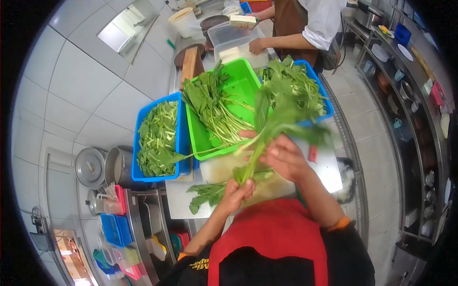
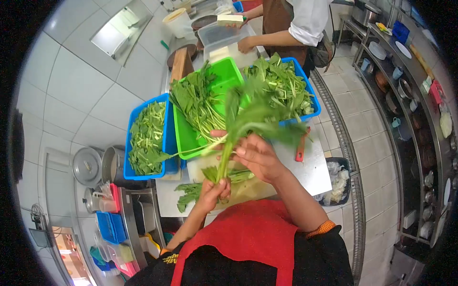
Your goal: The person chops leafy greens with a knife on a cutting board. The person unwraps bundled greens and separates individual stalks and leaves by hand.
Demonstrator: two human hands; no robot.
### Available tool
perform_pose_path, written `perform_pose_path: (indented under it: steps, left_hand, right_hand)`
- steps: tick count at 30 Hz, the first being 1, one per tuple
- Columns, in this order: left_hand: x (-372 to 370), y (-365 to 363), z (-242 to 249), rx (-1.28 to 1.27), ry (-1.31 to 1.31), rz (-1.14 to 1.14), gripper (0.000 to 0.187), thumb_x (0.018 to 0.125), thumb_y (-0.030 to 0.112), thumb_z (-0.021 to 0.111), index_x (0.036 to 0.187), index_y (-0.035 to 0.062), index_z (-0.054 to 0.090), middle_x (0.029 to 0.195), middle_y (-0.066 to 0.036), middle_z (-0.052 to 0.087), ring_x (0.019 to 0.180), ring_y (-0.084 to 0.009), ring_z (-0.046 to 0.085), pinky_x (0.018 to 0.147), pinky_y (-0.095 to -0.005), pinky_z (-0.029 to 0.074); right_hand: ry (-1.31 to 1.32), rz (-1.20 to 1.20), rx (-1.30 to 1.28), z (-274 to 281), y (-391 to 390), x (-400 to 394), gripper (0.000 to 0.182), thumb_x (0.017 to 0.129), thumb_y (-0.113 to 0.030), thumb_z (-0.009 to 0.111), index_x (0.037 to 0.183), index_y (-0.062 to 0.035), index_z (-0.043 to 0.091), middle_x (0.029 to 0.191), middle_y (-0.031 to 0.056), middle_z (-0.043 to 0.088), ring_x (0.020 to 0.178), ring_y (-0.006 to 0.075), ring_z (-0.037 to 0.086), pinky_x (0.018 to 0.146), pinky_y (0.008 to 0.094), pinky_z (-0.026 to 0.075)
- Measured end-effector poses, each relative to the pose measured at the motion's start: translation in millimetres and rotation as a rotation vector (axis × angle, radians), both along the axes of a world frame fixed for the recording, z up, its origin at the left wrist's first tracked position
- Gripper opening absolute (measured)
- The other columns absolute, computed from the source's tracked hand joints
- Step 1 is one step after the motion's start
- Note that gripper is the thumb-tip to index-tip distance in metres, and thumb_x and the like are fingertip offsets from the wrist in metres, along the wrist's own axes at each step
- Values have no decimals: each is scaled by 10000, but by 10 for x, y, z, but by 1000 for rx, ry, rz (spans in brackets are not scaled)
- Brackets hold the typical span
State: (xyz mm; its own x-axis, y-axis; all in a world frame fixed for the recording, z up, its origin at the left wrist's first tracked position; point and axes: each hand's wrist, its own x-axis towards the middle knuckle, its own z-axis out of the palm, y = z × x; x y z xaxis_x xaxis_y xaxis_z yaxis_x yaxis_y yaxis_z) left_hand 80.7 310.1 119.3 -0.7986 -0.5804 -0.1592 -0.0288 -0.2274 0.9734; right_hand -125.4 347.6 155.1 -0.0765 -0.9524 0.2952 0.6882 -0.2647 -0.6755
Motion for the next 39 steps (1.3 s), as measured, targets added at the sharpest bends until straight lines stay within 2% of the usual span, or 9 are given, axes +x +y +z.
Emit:
perform_pose_path:
  steps: [5, 13, 20, 22, 25, 27, 33, 37, 39]
  left_hand:
    - [165, 79, -167, -41, -62, 29, 453, 1020, 421, 467, 745, 63, 496, 588, -13, 431, 522, -115, 419, 532, -281, 396]
    - [512, 104, -360, -68, -84, 221, 408, 1010, 358, 542, 734, 57, 541, 585, 15, 457, 526, -83, 407, 500, -263, 343]
    - [855, 181, -128, -237, -361, 271, 367, 969, 283, 618, 686, 54, 573, 591, 26, 515, 557, -79, 461, 505, -271, 364]
    - [965, 165, -150, -261, -338, 299, 356, 970, 292, 612, 709, 52, 573, 581, 19, 521, 521, -82, 472, 485, -265, 368]
    - [1122, 182, -229, -129, -238, 411, 505, 935, 497, 617, 1036, 7, 551, 546, 11, 451, 412, -99, 384, 422, -260, 344]
    - [1139, 178, -147, -73, -153, 420, 510, 938, 506, 604, 1016, 5, 547, 551, -4, 463, 412, -110, 398, 422, -262, 353]
    - [1108, 197, -18, 51, 77, 486, 481, 943, 464, 580, 1001, -11, 527, 660, -85, 538, 511, -169, 502, 579, -333, 458]
    - [1086, 216, -9, 32, 165, 528, 452, 970, 430, 542, 999, -21, 557, 655, -94, 556, 554, -174, 517, 589, -312, 434]
    - [1055, 256, 53, -9, 130, 529, 471, 941, 455, 589, 999, -11, 554, 656, -90, 554, 550, -181, 525, 623, -348, 465]
  right_hand:
    - [-29, 41, 315, -50, -260, 29, 466, 1014, -181, 515, 1449, -92, 374, 1262, 130, 598, 1091, 251, 619, 901, 400, 515]
    - [-2, 13, 241, -193, -361, 92, 461, 985, -289, 584, 1360, -47, 471, 1154, 107, 641, 993, 222, 626, 881, 391, 517]
    - [-195, -506, 411, -317, -652, -208, 381, 997, -390, 541, 1122, -40, 626, 933, 86, 665, 921, 184, 625, 859, 333, 497]
    - [138, -614, 422, -352, -695, -394, 335, 995, -368, 536, 1038, -48, 628, 870, 83, 655, 832, 172, 632, 771, 323, 518]
    - [169, -540, 594, -94, -680, -526, 269, 988, -284, 477, 907, -64, 608, 790, 73, 633, 709, 153, 618, 608, 318, 518]
    - [197, -598, 533, -108, -744, -632, 247, 951, -251, 458, 868, -68, 603, 732, 64, 623, 624, 153, 610, 489, 305, 487]
    - [781, -555, 565, -223, -799, -1169, 289, 909, -267, 470, 852, -17, 602, 673, 110, 619, 612, 222, 632, 553, 374, 509]
    - [1820, -1153, 615, -220, -576, -800, 362, 849, -389, 675, 850, -28, 654, 705, 239, 641, 690, 411, 632, 640, 463, 490]
    - [1567, -621, 537, 95, -291, -396, 439, 795, -444, 749, 953, -42, 672, 775, 233, 663, 727, 400, 637, 646, 452, 499]
